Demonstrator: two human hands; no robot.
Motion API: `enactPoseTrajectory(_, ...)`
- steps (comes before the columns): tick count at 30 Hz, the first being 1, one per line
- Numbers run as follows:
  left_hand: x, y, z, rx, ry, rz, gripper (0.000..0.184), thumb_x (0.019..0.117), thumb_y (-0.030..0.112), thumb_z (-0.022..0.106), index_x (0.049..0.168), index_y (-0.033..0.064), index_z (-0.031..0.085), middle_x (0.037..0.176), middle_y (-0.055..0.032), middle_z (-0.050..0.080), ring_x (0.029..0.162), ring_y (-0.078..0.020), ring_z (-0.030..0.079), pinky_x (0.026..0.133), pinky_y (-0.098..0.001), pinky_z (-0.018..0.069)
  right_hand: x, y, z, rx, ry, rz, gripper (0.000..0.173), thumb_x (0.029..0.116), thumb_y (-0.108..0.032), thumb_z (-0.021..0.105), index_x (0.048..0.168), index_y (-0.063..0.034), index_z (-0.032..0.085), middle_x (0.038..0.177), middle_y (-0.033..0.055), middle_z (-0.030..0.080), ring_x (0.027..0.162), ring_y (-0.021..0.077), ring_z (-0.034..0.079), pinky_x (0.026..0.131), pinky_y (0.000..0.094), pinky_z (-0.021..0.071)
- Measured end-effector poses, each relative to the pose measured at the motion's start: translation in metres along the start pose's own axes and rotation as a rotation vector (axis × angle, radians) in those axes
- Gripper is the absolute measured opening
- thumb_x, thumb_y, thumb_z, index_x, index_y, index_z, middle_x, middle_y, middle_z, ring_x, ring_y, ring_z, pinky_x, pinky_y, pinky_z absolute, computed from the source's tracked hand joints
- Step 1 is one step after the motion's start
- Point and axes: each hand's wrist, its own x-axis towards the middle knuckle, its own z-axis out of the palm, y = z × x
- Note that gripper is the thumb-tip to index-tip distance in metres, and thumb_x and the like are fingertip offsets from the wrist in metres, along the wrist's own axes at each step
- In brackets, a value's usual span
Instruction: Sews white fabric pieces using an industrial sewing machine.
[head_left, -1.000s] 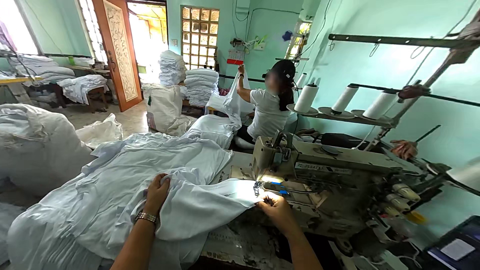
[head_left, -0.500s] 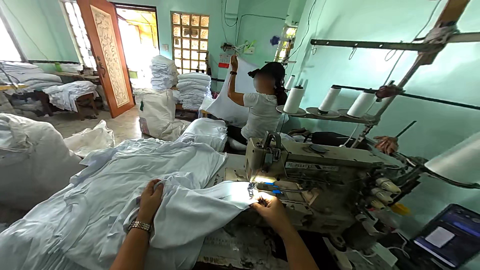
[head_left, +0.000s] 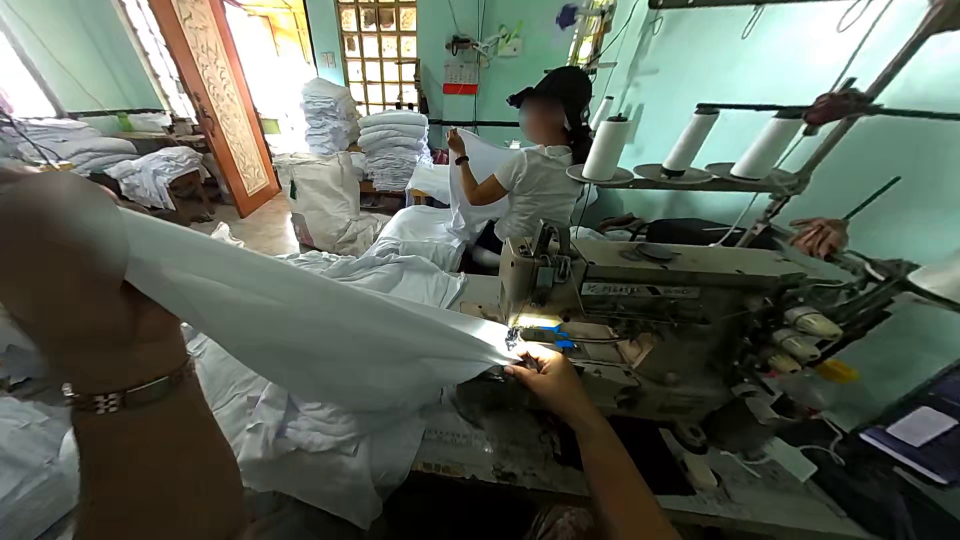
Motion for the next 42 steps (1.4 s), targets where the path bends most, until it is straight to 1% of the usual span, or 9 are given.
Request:
enactPoseTrajectory(2,0.007,0.02,0.012,0.161,-0.045,0.084,0.016,0.1079,0.02,0.049,0.115,0.018,0.063,0.102,0.012,0.068,0.093,0.0003,0.067,0.083,-0.0164,0.0553,0.0,-0.002,0.001,-0.021,0.002,0.009,0.011,0.0879,-0.013,0.074,0.097,-0.0083,0.078,0.098,0.003,0.075,0.088,0.0095,0.069,0.084,0.0351,0.0574)
enactPoseTrajectory(5,0.029,0.02,0.037,0.344,-0.011,0.126,0.02,0.1082,0.025,0.051,0.122,0.015,0.062,0.106,0.0112,0.066,0.097,0.0007,0.065,0.088,-0.0199,0.0546,-0.001,-0.004,0.0,-0.069,-0.01,0.027,0.01,0.0874,-0.019,0.075,0.088,-0.009,0.076,0.089,0.0023,0.071,0.081,0.01,0.065,0.078,0.0363,0.0544)
enactPoseTrajectory(8,0.036,0.018,0.062,0.212,0.108,0.046,0.017,0.1087,0.02,0.049,0.114,0.0123,0.062,0.101,0.0049,0.068,0.095,-0.0072,0.068,0.088,-0.0289,0.0582,-0.006,-0.01,-0.004,-0.043,-0.068,0.036,0.015,0.0873,-0.024,0.077,0.09,-0.0091,0.076,0.086,0.0016,0.07,0.076,0.0081,0.063,0.075,0.0337,0.0537)
enactPoseTrajectory(10,0.032,0.018,0.074,0.123,0.137,0.024,0.016,0.1086,0.017,0.047,0.11,0.0119,0.062,0.097,0.0036,0.068,0.092,-0.0092,0.068,0.086,-0.0305,0.0586,-0.014,-0.017,-0.009,0.042,-0.114,0.009,0.016,0.0882,-0.024,0.077,0.093,-0.0086,0.076,0.082,-0.0024,0.07,0.069,0.0012,0.059,0.068,0.0239,0.0513)
enactPoseTrajectory(15,0.021,0.012,0.084,0.411,-0.143,0.156,0.021,0.1053,0.019,0.056,0.124,0.0104,0.059,0.109,0.0119,0.066,0.096,0.0024,0.064,0.087,-0.0205,0.0544,-0.041,0.0,0.0,0.215,-0.11,-0.029,0.018,0.0879,-0.024,0.078,0.09,-0.007,0.075,0.084,-0.0016,0.07,0.073,0.0,0.062,0.068,0.0186,0.0531)
enactPoseTrajectory(19,-0.005,0.016,0.077,0.493,-0.215,0.118,0.026,0.1039,0.018,0.058,0.129,0.0109,0.059,0.115,0.01,0.065,0.1,0.002,0.064,0.087,-0.0181,0.0542,-0.05,0.001,0.004,0.243,-0.113,-0.003,0.019,0.0903,-0.026,0.076,0.091,-0.0075,0.075,0.082,-0.002,0.069,0.065,0.0003,0.061,0.061,0.0182,0.0533)
enactPoseTrajectory(27,-0.039,0.029,0.101,0.551,-0.343,0.257,0.021,0.1012,0.013,0.057,0.118,0.0012,0.063,0.109,0.0056,0.066,0.094,0.0061,0.061,0.084,-0.0138,0.0515,-0.054,0.005,0.01,0.321,-0.063,-0.058,0.014,0.0907,-0.023,0.076,0.092,-0.0088,0.077,0.084,-0.0034,0.072,0.071,-0.0013,0.063,0.066,0.0176,0.053)
enactPoseTrajectory(31,-0.048,0.024,0.1,0.603,-0.415,0.197,0.022,0.1006,0.021,0.059,0.114,0.0048,0.067,0.105,0.0047,0.065,0.091,0.0049,0.06,0.08,-0.0136,0.0505,-0.058,0.007,0.013,0.302,-0.03,-0.089,0.015,0.0904,-0.023,0.076,0.093,-0.0083,0.078,0.091,-0.0011,0.073,0.077,0.0008,0.065,0.07,0.0191,0.0547)
enactPoseTrajectory(42,-0.082,0.006,0.107,0.689,-0.535,0.103,0.021,0.0926,0.025,0.069,0.099,0.0058,0.072,0.095,-0.0002,0.066,0.086,-0.0015,0.061,0.077,-0.0187,0.0518,-0.06,0.011,0.013,0.28,-0.053,-0.09,0.015,0.0901,-0.023,0.076,0.09,-0.0084,0.076,0.084,-0.0029,0.07,0.071,-0.0012,0.061,0.065,0.0164,0.0513)
